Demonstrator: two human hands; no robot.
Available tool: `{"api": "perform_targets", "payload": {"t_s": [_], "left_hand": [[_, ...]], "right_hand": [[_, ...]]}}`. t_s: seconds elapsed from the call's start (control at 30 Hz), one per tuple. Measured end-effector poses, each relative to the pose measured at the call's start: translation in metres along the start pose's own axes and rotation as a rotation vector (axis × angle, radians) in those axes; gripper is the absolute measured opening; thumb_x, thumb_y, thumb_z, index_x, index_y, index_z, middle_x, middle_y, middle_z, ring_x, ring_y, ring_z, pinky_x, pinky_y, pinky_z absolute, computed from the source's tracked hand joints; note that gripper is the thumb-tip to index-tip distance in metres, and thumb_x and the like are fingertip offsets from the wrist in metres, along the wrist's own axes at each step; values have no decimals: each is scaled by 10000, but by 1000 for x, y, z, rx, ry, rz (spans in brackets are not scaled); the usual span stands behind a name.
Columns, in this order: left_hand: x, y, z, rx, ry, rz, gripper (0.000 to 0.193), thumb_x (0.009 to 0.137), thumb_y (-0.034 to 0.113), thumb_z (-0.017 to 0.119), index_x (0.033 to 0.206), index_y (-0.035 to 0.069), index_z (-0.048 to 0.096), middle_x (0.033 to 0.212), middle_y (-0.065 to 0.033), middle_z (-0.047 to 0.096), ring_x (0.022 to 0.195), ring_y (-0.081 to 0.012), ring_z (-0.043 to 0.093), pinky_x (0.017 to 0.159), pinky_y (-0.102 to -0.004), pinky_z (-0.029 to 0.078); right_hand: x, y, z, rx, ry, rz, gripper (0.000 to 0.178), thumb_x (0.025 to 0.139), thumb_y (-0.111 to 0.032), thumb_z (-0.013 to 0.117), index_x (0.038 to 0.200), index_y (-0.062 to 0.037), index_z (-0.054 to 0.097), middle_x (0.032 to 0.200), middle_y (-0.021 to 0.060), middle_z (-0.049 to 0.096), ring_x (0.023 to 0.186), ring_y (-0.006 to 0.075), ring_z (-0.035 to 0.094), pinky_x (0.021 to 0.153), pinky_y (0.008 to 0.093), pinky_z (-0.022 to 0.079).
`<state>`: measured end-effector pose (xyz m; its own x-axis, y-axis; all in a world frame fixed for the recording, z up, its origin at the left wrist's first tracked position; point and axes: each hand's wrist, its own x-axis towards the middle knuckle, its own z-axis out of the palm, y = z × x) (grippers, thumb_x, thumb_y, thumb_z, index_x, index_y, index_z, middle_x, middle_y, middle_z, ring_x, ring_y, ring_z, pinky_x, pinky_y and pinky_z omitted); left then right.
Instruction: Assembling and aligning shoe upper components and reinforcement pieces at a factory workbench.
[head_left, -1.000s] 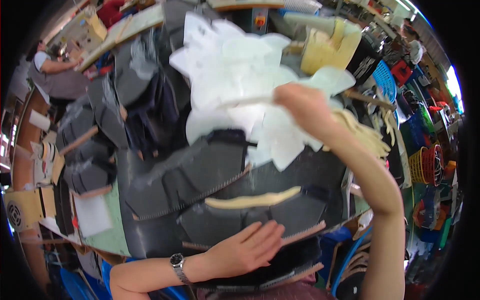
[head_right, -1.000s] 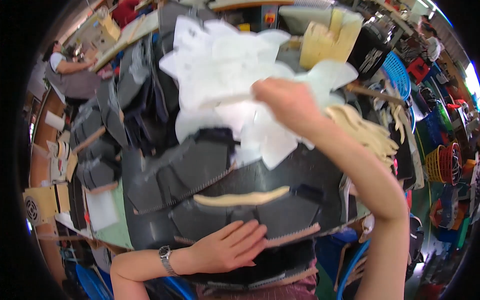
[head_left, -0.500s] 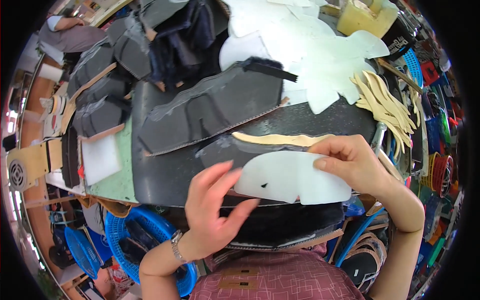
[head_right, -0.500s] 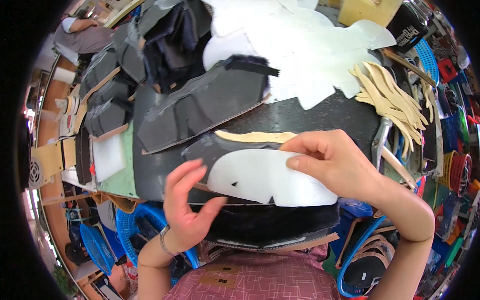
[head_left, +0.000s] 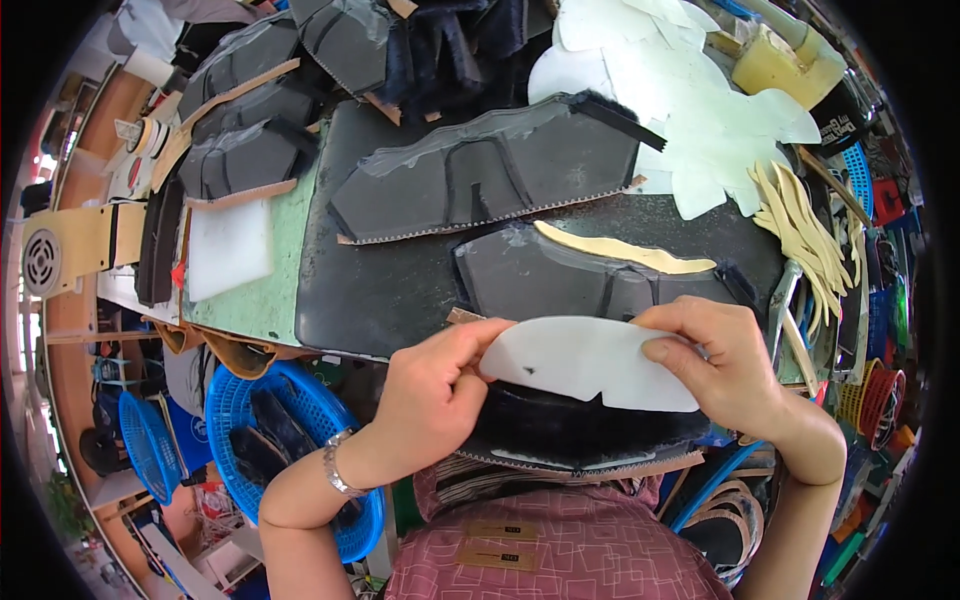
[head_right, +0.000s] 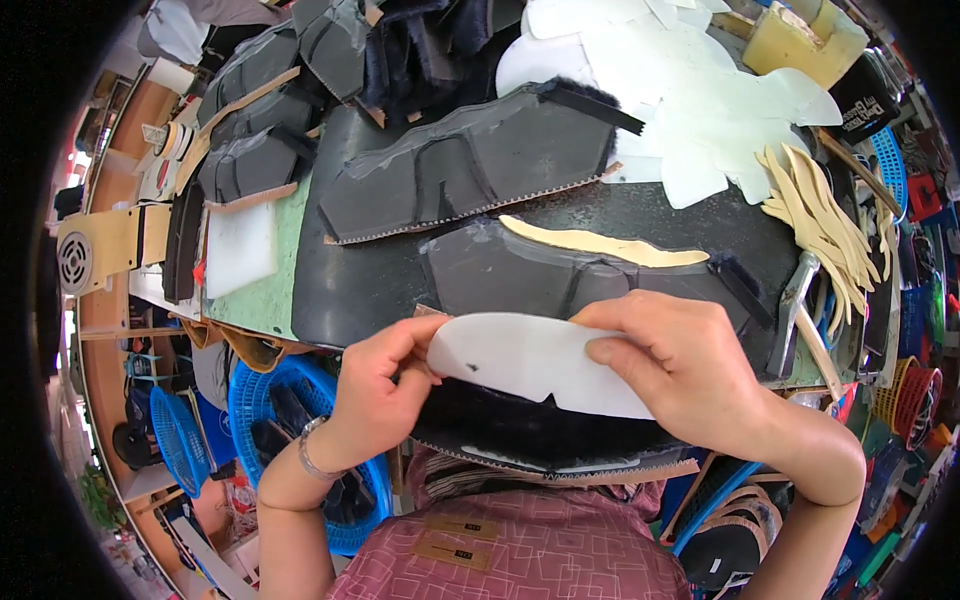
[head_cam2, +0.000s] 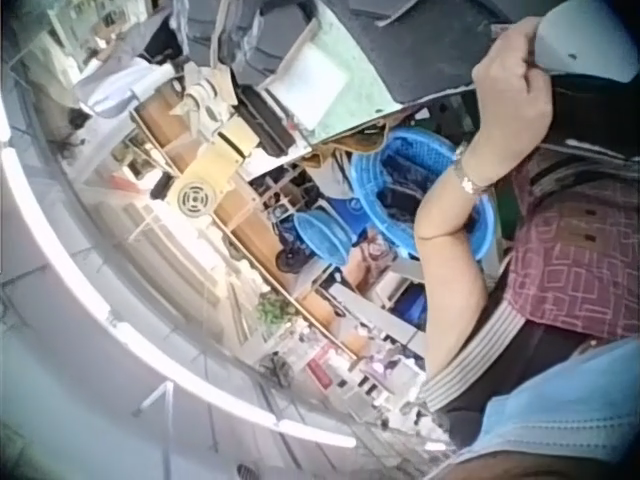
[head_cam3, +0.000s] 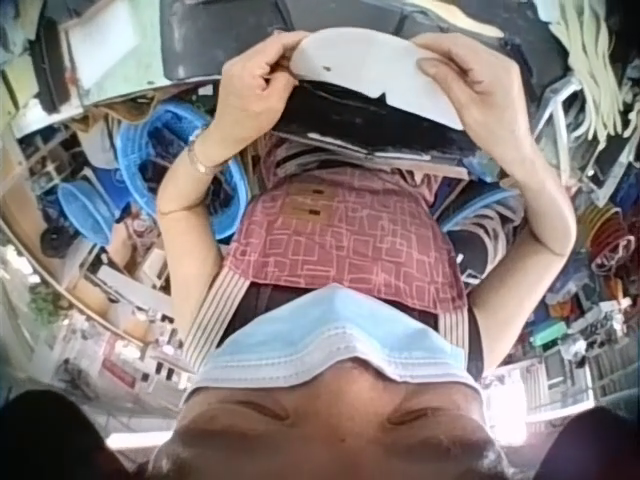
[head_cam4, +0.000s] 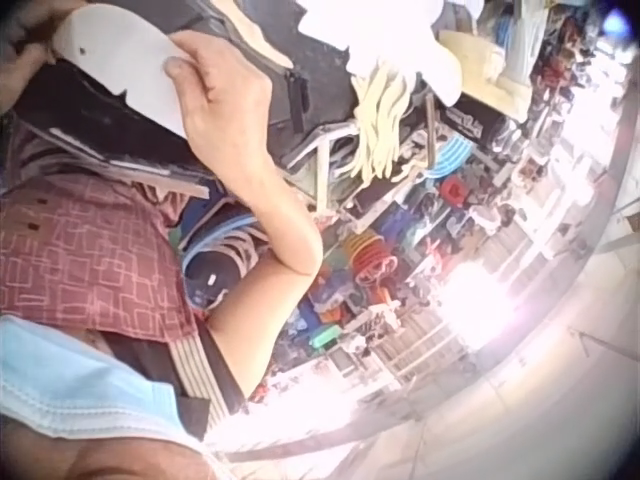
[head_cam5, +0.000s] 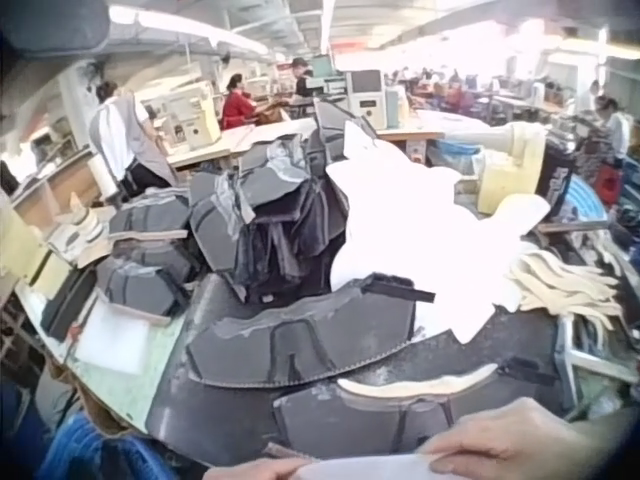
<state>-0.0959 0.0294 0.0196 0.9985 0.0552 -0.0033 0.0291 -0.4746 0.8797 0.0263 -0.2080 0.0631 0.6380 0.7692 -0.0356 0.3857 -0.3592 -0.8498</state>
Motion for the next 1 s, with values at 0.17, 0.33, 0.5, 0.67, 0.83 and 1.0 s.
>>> {"api": "perform_targets", "payload": {"t_s": [0.17,0.33,0.5,0.67,0.83,1.0], "left_hand": [[0,12,-9,-463,-12,-289,353,830,23,665,1166,2,560,928,-57,643,778,-45,583,679,-207,489],[-5,1,-1,-333,-84,-343,306,840,76,674,1126,10,585,877,-57,676,697,-57,603,614,-223,484],[-9,-1,-3,-296,-67,-255,333,827,13,622,1156,12,577,861,-86,675,698,-103,637,636,-241,502],[-21,-16,-16,-200,-48,-237,352,825,-12,606,1174,13,570,873,-75,674,741,-104,637,697,-241,517],[-15,2,-12,-631,27,-374,326,859,34,634,1174,-8,564,916,-33,650,777,-70,600,738,-222,508],[-5,-1,2,-560,-146,-434,201,919,95,597,1075,-29,616,862,-66,678,735,-104,642,677,-233,533]], "right_hand": [[4,0,9,57,-11,39,175,833,-32,625,1005,-7,648,808,135,636,700,258,627,622,318,492],[5,-3,16,21,-33,39,178,832,-38,632,1007,-9,649,800,138,629,697,255,627,619,318,488],[6,1,21,37,-17,34,182,831,-42,635,1009,-7,646,796,142,626,693,266,624,620,325,488],[2,-1,12,-60,64,13,186,827,-29,632,1011,-8,645,813,131,642,696,232,628,629,311,491],[2,5,15,41,77,67,199,824,-22,634,1022,-11,642,795,127,632,664,230,613,612,297,483],[-2,-6,13,-96,53,-30,195,821,-29,643,1016,-16,646,783,132,623,660,203,607,601,276,473]]}}
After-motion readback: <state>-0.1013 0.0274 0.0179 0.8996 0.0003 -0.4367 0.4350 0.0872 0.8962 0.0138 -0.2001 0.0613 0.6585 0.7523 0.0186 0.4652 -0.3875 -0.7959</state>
